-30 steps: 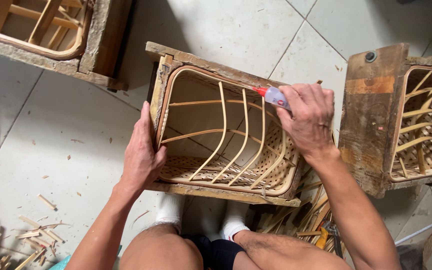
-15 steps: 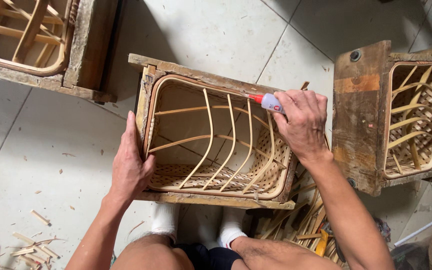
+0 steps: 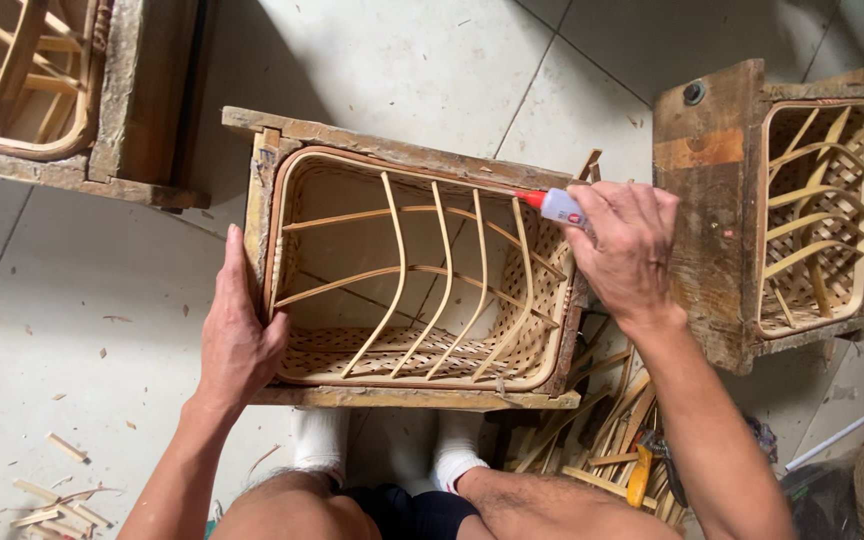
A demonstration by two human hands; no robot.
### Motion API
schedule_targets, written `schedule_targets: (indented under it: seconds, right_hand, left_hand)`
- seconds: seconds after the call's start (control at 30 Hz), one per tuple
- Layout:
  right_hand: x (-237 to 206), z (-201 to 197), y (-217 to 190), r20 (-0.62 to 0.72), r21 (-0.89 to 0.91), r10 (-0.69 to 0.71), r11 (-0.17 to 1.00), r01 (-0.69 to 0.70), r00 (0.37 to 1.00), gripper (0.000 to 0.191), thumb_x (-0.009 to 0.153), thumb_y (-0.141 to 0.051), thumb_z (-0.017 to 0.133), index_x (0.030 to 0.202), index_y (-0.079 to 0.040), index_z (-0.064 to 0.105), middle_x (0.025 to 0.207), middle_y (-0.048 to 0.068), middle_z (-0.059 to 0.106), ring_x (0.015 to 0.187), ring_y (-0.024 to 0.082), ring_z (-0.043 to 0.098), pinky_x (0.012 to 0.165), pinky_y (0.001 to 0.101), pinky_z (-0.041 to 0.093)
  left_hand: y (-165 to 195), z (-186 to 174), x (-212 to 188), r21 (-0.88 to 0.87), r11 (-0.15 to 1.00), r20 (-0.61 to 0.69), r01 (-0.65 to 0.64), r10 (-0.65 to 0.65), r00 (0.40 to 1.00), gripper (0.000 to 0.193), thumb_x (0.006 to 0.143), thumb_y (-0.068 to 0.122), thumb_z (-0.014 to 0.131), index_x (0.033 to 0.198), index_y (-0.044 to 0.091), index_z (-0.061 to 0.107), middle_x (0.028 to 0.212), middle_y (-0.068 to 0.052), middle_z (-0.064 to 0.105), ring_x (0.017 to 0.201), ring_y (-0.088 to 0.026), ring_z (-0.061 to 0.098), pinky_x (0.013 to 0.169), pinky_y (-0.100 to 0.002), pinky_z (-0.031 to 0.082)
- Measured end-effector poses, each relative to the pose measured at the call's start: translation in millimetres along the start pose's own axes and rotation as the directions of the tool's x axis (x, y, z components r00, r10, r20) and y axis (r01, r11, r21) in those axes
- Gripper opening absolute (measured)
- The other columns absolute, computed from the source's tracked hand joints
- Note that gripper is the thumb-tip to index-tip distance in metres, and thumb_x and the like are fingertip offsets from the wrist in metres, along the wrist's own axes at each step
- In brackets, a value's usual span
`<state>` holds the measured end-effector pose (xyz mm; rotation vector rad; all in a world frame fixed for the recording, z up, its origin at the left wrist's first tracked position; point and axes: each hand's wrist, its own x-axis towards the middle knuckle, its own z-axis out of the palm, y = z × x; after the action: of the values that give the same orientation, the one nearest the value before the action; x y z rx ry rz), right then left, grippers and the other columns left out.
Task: The person sits on the floor assembling a woven bamboo basket frame. They apply glue along the rim with a squeeze bottle, tap and seat bamboo strips with a hammer, trim and adjust strips with pliers, and press strips into place by hand while rotating the basket.
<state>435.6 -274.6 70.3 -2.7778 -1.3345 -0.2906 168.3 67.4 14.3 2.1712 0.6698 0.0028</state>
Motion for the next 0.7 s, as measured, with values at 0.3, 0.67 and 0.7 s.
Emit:
schedule_targets:
  seconds: [0.3, 0.67, 0.7]
  right_hand:
    - [6, 0, -7, 0.002, 0.001, -0.009, 1.000, 0.009, 1.000, 0.040, 0.086, -0.019, 0.090, 0.122, -0.011, 0.074, 0.110, 0.002, 0.071, 0.103, 0.018, 0.060, 0.097, 0.0377, 0.038]
    - [-34, -18, 30, -0.014, 0.017, 0.102, 0.995, -0.102, 0.995, 0.039, 0.088, -0.022, 0.090, 0.122, -0.012, 0.075, 0.117, 0.002, 0.072, 0.108, 0.019, 0.060, 0.100, 0.0382, 0.037]
    - [-36, -17, 31, -0.021, 0.032, 0.106, 0.994, -0.106, 0.994, 0.039, 0.088, -0.022, 0.090, 0.122, -0.011, 0.075, 0.117, 0.002, 0.072, 0.109, 0.019, 0.060, 0.100, 0.0383, 0.037]
  left_hand:
    - [4, 0, -1, 0.030, 0.999, 0.011, 0.032, -0.032, 0.999, 0.106, 0.078, -0.001, 0.066, 0.164, 0.012, 0.006, 0.151, -0.028, 0.044, 0.126, -0.048, 0.055, 0.103, -0.051, 0.049]
    - [5, 1, -2, 0.007, 0.999, 0.034, 0.038, -0.038, 0.999, 0.107, 0.078, -0.003, 0.064, 0.165, 0.008, 0.004, 0.160, -0.030, 0.036, 0.136, -0.046, 0.051, 0.110, -0.047, 0.046]
    - [4, 2, -3, 0.016, 1.000, 0.023, 0.003, -0.004, 1.000, 0.106, 0.078, -0.002, 0.064, 0.165, 0.008, 0.004, 0.161, -0.030, 0.035, 0.137, -0.047, 0.050, 0.111, -0.047, 0.046]
